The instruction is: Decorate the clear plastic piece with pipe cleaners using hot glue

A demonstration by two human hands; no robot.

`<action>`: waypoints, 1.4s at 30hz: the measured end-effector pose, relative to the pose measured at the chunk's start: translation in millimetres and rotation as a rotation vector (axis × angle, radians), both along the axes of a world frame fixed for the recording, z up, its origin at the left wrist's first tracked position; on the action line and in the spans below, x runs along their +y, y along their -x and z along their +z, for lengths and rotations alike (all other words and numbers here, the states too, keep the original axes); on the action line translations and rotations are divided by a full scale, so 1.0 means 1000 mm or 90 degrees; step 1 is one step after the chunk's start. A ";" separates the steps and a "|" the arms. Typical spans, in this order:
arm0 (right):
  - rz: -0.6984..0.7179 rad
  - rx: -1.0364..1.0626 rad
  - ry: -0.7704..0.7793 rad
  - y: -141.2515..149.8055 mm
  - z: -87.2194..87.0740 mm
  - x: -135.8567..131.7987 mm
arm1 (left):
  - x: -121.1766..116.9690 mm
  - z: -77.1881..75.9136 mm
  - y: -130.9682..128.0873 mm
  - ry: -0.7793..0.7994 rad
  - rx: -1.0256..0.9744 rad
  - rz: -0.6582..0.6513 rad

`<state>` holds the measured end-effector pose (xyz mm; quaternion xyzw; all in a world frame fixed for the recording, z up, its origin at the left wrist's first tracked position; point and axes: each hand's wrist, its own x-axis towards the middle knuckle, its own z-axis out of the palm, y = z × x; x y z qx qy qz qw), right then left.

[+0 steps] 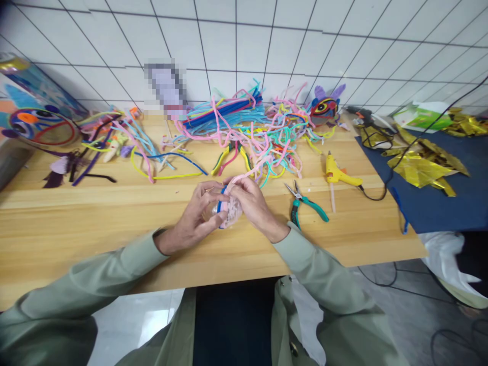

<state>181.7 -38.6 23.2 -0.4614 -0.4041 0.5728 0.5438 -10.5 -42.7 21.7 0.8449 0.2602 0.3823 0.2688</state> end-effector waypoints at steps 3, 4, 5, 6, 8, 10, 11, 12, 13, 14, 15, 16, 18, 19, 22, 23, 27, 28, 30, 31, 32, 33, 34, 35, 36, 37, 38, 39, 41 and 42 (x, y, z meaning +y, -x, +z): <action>-0.004 0.018 0.006 0.000 0.001 -0.002 | -0.001 0.000 0.000 0.009 -0.012 -0.009; -0.005 0.022 0.006 -0.001 0.001 -0.002 | -0.001 0.000 0.001 0.008 -0.016 -0.009; -0.005 0.024 0.006 -0.001 0.001 -0.003 | -0.001 0.000 0.001 0.006 -0.018 -0.009; -0.006 0.024 0.006 -0.002 0.001 -0.003 | -0.001 0.000 0.001 0.006 -0.018 -0.008; -0.007 0.019 0.007 -0.002 0.000 -0.003 | -0.001 -0.001 0.001 0.006 -0.015 -0.007; -0.008 0.008 0.012 -0.003 -0.001 -0.001 | -0.001 -0.001 0.001 0.004 -0.014 -0.009; -0.006 0.002 0.014 -0.003 -0.001 0.000 | 0.000 -0.001 0.001 0.004 -0.014 -0.011; -0.004 -0.004 0.016 -0.002 -0.001 0.001 | 0.000 0.000 0.001 0.003 -0.013 -0.014; 0.000 -0.009 0.017 -0.002 -0.001 0.002 | 0.000 0.000 0.001 0.004 -0.011 -0.015; 0.003 -0.013 0.015 -0.002 0.000 0.003 | 0.000 0.000 0.001 0.005 -0.007 -0.016; 0.007 -0.017 0.013 -0.003 0.001 0.003 | 0.000 -0.001 0.001 0.006 -0.003 -0.017; 0.009 -0.020 0.012 -0.003 0.003 0.004 | 0.000 -0.001 0.001 0.006 -0.002 -0.017; 0.014 -0.028 0.012 -0.004 0.005 0.005 | 0.001 -0.002 0.001 0.006 -0.002 -0.020; 0.018 -0.031 0.014 -0.004 0.006 0.005 | 0.001 -0.003 0.001 0.006 -0.002 -0.020; 0.028 -0.036 0.020 -0.006 0.009 0.006 | 0.002 -0.006 0.002 0.005 0.007 -0.014; 0.029 -0.038 0.019 -0.006 0.009 0.007 | 0.002 -0.007 0.002 0.005 0.009 -0.011; 0.038 -0.067 -0.012 -0.007 0.011 0.010 | 0.002 -0.009 0.002 0.007 -0.015 -0.002; 0.053 -0.089 -0.028 -0.009 0.012 0.009 | 0.002 -0.009 0.003 0.009 -0.021 -0.001; 0.090 -0.144 -0.067 -0.014 0.015 0.003 | 0.001 -0.008 0.004 0.024 -0.017 -0.005; 0.105 -0.177 -0.085 -0.018 0.018 -0.003 | 0.000 -0.008 0.005 0.031 -0.014 -0.005; 0.110 -0.214 -0.100 -0.025 0.020 -0.010 | 0.000 -0.008 0.006 0.033 -0.013 -0.002; 0.102 -0.257 -0.112 -0.033 0.022 -0.019 | 0.000 -0.009 0.007 0.033 -0.014 0.004; 0.082 -0.306 -0.120 -0.045 0.024 -0.028 | 0.000 -0.009 0.007 0.034 -0.014 0.011; 0.048 -0.361 -0.129 -0.059 0.025 -0.036 | 0.000 -0.010 0.007 0.035 -0.014 0.016; 0.008 -0.416 -0.140 -0.077 0.025 -0.044 | 0.000 -0.011 0.008 0.033 -0.015 0.018; -0.039 -0.465 -0.147 -0.098 0.024 -0.050 | 0.000 -0.012 0.008 0.031 -0.015 0.019; -0.092 -0.512 -0.148 -0.121 0.023 -0.054 | 0.000 -0.013 0.008 0.027 -0.016 0.020; -0.156 -0.567 -0.139 -0.145 0.020 -0.056 | 0.000 -0.014 0.008 0.023 -0.018 0.020; -0.259 -0.710 -0.078 -0.195 0.012 -0.054 | 0.000 -0.015 0.008 0.016 -0.017 0.020; -0.292 -0.789 -0.046 -0.217 0.008 -0.050 | 0.000 -0.015 0.008 0.015 -0.015 0.019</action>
